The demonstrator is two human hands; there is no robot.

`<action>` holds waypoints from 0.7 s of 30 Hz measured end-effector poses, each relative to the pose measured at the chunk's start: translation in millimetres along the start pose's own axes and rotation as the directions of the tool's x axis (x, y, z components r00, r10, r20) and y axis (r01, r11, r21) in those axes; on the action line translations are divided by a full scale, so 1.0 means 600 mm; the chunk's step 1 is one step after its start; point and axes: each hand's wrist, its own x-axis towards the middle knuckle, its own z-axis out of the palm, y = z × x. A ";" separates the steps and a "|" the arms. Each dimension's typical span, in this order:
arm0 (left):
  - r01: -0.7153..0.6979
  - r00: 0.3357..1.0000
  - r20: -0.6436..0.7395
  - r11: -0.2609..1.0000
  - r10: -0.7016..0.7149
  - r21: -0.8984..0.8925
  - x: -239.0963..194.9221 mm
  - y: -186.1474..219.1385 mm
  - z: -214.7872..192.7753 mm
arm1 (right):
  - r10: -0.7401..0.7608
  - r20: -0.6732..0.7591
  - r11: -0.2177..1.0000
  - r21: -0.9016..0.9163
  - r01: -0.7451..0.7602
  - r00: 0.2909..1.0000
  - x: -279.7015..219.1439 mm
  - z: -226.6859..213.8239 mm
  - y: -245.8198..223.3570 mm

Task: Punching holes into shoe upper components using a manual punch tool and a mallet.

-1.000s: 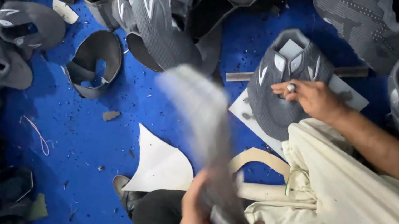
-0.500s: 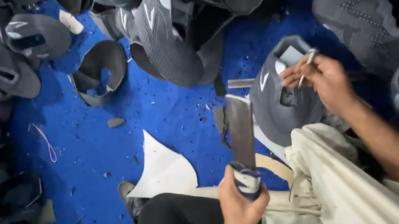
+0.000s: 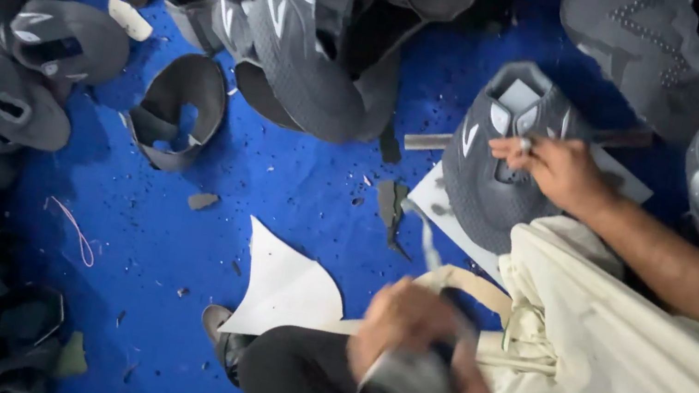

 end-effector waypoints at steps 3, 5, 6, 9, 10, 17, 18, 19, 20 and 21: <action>0.164 0.970 0.153 0.975 -0.187 0.153 0.016 -0.134 0.102 | -0.148 0.017 0.967 -0.206 0.149 0.989 -0.006 -0.003 0.022; 0.228 0.942 0.199 0.952 -0.269 0.206 0.000 -0.163 0.116 | -0.185 0.049 0.940 -0.282 0.191 0.982 -0.006 0.002 0.075; 0.247 0.956 0.152 0.968 -0.250 0.041 -0.006 -0.151 0.103 | -0.147 0.004 0.987 -0.072 0.146 0.989 0.006 0.000 0.107; 0.241 0.970 0.078 0.957 -0.232 -0.162 -0.020 -0.114 0.061 | 0.056 -0.021 0.923 0.382 -0.044 0.998 0.026 -0.009 0.083; 0.210 0.977 0.008 0.954 -0.213 -0.215 -0.014 -0.102 0.053 | 0.159 0.036 0.800 0.580 -0.151 0.987 0.050 -0.022 0.055; 0.231 0.960 -0.102 0.941 -0.262 -0.249 0.017 0.008 -0.057 | 0.193 0.128 0.873 0.430 -0.230 0.973 0.067 -0.014 0.095; 0.113 0.976 -0.128 0.913 -0.176 -0.391 0.024 0.026 -0.068 | 0.159 0.084 0.922 0.343 -0.178 0.984 0.046 -0.007 0.079; -0.006 0.981 -0.169 0.853 -0.096 -0.522 0.034 0.046 -0.081 | 0.121 0.046 0.960 0.248 -0.128 0.992 0.028 -0.002 0.058; -0.014 0.979 -0.180 0.853 -0.094 -0.521 0.030 0.008 -0.046 | 0.111 0.051 0.962 0.246 -0.120 0.993 0.020 0.002 0.046; -0.187 0.962 -0.266 0.857 0.061 -0.480 0.026 -0.025 -0.014 | 0.002 0.023 0.993 0.120 -0.005 1.000 0.010 0.005 0.028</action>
